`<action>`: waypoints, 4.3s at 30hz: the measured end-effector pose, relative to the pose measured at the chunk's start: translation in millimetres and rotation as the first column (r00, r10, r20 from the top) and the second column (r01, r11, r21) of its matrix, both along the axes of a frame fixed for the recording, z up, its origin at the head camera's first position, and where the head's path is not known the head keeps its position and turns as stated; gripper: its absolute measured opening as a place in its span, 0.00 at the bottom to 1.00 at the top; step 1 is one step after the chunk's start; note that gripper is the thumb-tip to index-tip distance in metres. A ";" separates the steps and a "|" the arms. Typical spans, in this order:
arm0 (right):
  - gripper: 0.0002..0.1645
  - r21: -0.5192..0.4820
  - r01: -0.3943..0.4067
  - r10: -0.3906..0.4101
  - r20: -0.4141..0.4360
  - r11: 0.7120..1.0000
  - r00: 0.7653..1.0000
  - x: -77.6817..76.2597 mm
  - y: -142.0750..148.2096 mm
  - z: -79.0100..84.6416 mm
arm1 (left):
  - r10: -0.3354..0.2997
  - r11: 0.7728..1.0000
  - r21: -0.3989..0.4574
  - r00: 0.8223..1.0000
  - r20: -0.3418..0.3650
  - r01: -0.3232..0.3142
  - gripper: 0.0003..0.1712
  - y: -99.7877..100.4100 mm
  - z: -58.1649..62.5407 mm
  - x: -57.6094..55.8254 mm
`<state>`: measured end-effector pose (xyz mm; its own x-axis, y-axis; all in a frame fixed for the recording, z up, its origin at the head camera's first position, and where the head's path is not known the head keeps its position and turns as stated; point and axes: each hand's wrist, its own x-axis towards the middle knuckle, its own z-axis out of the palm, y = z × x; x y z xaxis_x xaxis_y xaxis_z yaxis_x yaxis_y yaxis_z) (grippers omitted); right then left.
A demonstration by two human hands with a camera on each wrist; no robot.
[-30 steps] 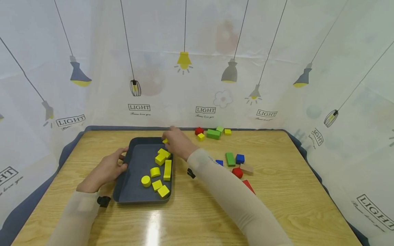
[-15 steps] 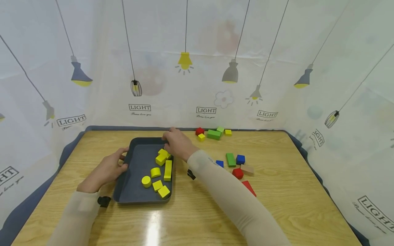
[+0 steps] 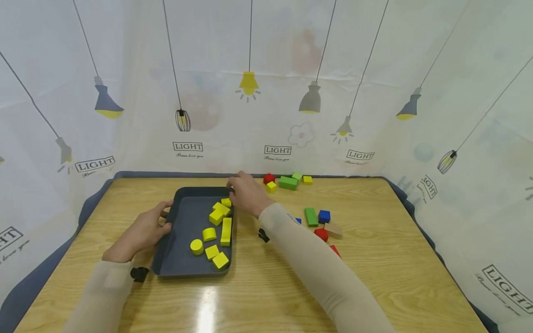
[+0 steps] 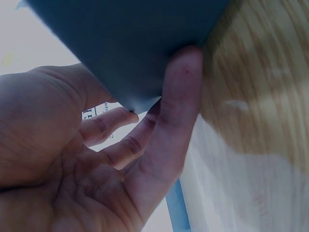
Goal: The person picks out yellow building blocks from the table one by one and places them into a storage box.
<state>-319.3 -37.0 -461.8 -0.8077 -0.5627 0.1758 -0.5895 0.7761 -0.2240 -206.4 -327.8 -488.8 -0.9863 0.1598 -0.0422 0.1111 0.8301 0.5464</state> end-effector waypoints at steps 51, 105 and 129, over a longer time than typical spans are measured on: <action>0.15 0.048 0.261 -0.264 0.069 0.964 0.962 -43.8 77.7 -23.8 | -0.001 1.000 0.014 1.000 0.007 0.001 0.40 1.0 0.3 1.4; 0.20 -0.056 0.114 -0.110 0.072 0.992 0.991 -18.0 39.2 2.1 | -0.009 1.000 0.020 1.000 -0.004 0.009 0.40 0.5 -0.9 1.5; 0.18 -0.073 -0.076 0.076 -0.003 0.994 0.997 26.2 -15.4 22.9 | -0.018 1.000 0.015 1.000 -0.011 0.018 0.39 2.7 1.2 -0.1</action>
<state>-293.0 -52.4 -438.9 -0.7632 -0.6079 0.2189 -0.6460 0.7109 -0.2779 -206.4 -325.1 -487.6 -0.9835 0.1784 -0.0286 0.1324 0.8195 0.5575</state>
